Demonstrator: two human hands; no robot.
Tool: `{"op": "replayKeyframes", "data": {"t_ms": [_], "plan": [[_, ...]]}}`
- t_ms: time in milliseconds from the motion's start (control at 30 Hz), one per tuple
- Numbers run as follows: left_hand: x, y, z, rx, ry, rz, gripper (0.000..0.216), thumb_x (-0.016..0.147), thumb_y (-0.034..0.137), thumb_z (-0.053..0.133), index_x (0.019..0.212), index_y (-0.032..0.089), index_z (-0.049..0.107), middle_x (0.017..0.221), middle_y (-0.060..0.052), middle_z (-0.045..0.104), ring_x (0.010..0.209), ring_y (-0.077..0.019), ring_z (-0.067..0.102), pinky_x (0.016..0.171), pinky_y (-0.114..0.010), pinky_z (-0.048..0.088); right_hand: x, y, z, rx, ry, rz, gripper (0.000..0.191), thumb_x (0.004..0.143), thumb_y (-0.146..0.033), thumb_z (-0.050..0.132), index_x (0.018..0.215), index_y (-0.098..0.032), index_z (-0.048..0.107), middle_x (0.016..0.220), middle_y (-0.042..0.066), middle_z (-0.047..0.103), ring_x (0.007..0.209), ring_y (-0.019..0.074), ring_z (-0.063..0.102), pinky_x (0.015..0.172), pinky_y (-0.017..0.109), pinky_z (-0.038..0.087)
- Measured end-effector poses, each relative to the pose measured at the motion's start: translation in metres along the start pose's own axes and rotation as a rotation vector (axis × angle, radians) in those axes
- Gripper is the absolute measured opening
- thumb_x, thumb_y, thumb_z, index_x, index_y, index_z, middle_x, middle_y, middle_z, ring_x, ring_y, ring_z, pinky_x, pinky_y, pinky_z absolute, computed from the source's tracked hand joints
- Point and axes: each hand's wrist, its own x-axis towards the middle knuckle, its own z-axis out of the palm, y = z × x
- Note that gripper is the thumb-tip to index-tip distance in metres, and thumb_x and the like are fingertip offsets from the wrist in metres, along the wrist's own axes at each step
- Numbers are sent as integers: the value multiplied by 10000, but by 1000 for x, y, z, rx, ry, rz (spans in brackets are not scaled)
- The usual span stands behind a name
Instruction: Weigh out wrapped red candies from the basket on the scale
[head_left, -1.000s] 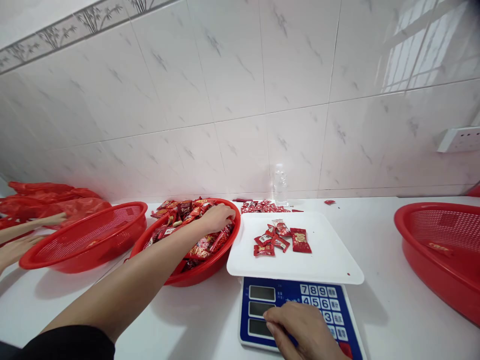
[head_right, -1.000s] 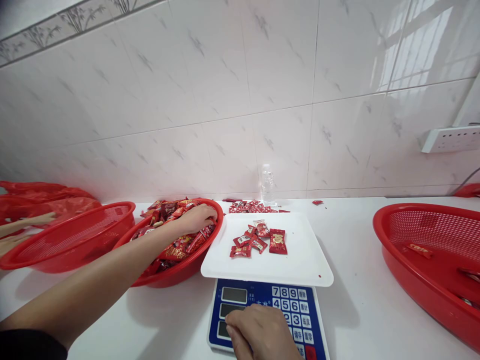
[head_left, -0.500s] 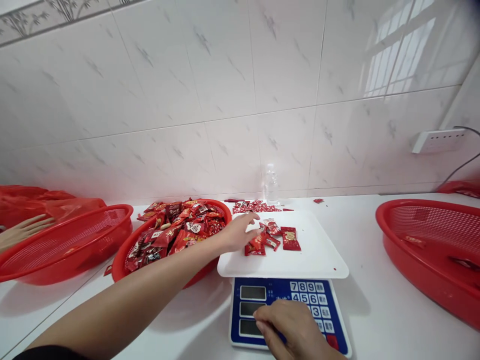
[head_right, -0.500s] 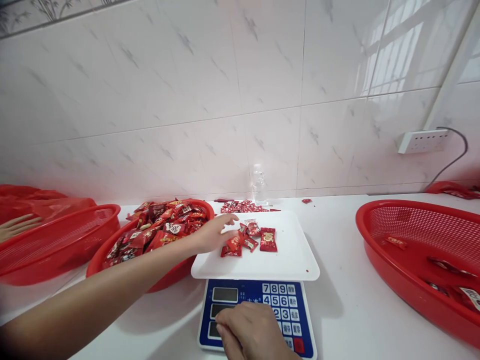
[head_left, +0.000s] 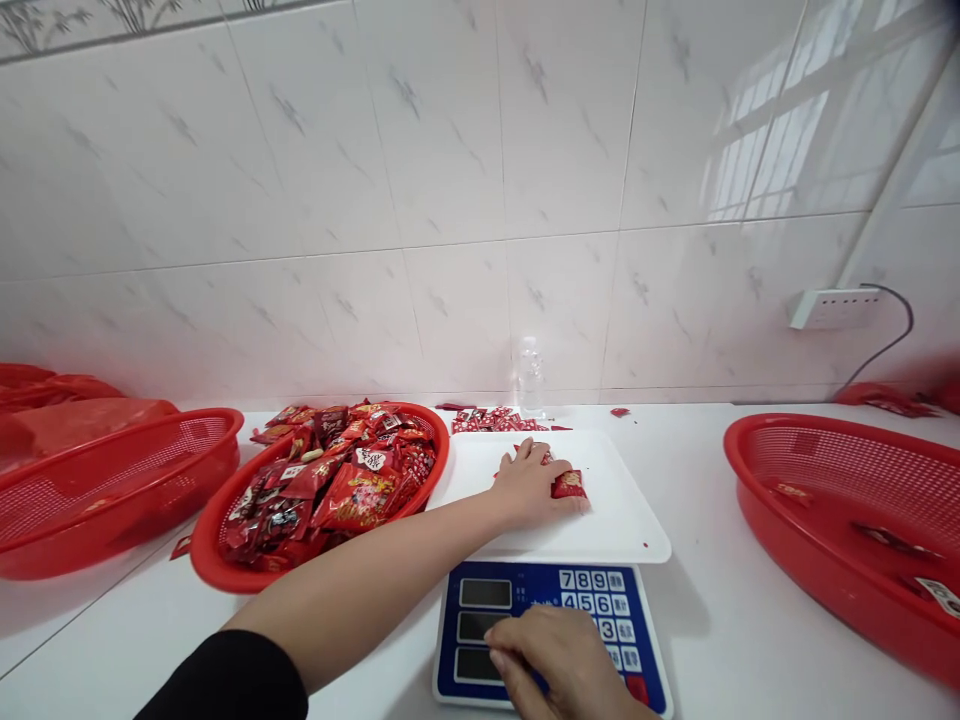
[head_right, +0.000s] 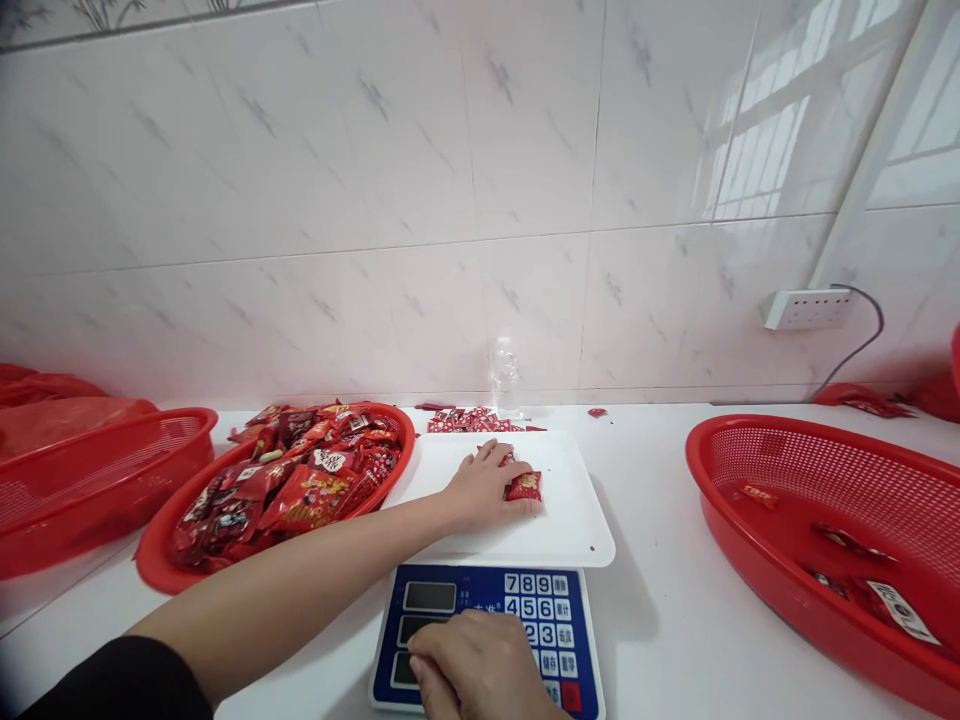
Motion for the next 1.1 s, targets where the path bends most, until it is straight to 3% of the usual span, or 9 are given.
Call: {"op": "replayKeyframes", "data": {"t_ms": [167,267,367,500,633,767,833,967,1100], "plan": [[-7,-16,-13,-69,-1,165,483,728,473,638,1158,262,575,1326,-97,492,1283,-318,368,1060,-496,302,-2,2,2,-2,5,-14,170,894,-205,423,862,-233,588,637,-49,679,491,105,597,488,221,375],[-20,-24,-29,-95,-111,220,404,710,276,635,1111,276,583,1375,-62,468,1320,-307,350,1112,-531,189,-2,1,2,0,9,-21,162,895,-205,423,865,-236,579,652,-56,684,486,103,593,490,224,372],[-41,-28,-40,-134,-147,224,494,724,272,643,1208,288,547,1462,-53,383,1399,-335,205,1119,-577,122,-2,-1,1,2,8,-26,162,896,-199,423,857,-233,577,645,-58,681,480,100,588,488,219,373],[-73,-32,-38,-257,116,95,529,853,331,549,1359,248,419,1471,-92,372,1385,-267,273,1123,-474,254,2,-2,0,0,-6,-26,166,902,-197,422,852,-226,578,633,-49,675,476,96,582,473,212,371],[-104,-43,-24,-319,504,-23,324,904,276,490,1220,210,524,1276,-86,570,1204,-214,506,1051,-401,382,0,-1,0,-16,-25,-17,157,910,-211,429,853,-232,573,624,-50,666,478,95,581,476,207,382],[-131,-52,-8,-348,834,-52,138,904,230,497,1006,202,587,932,-40,655,875,-171,624,801,-300,505,-6,3,1,-61,-19,5,148,917,-214,432,911,-231,579,646,-24,667,512,115,599,493,220,401],[-140,-54,0,-338,897,18,96,889,179,507,954,201,574,841,-19,627,781,-151,609,721,-269,501,-7,6,-1,-89,-21,14,139,910,-194,456,955,-225,584,657,-12,665,534,121,608,503,221,416],[-147,-56,11,-368,885,191,136,851,95,512,923,208,536,808,-7,591,744,-139,583,685,-256,495,2,9,-14,-137,-2,48,150,894,-137,498,1004,-206,573,771,19,687,656,127,642,599,225,486],[-147,-63,16,-430,857,179,139,849,84,514,901,212,526,813,-6,589,768,-143,584,710,-267,497,21,13,-31,-249,-33,181,121,909,-168,494,975,-213,584,873,44,682,797,156,643,684,273,530]]}}
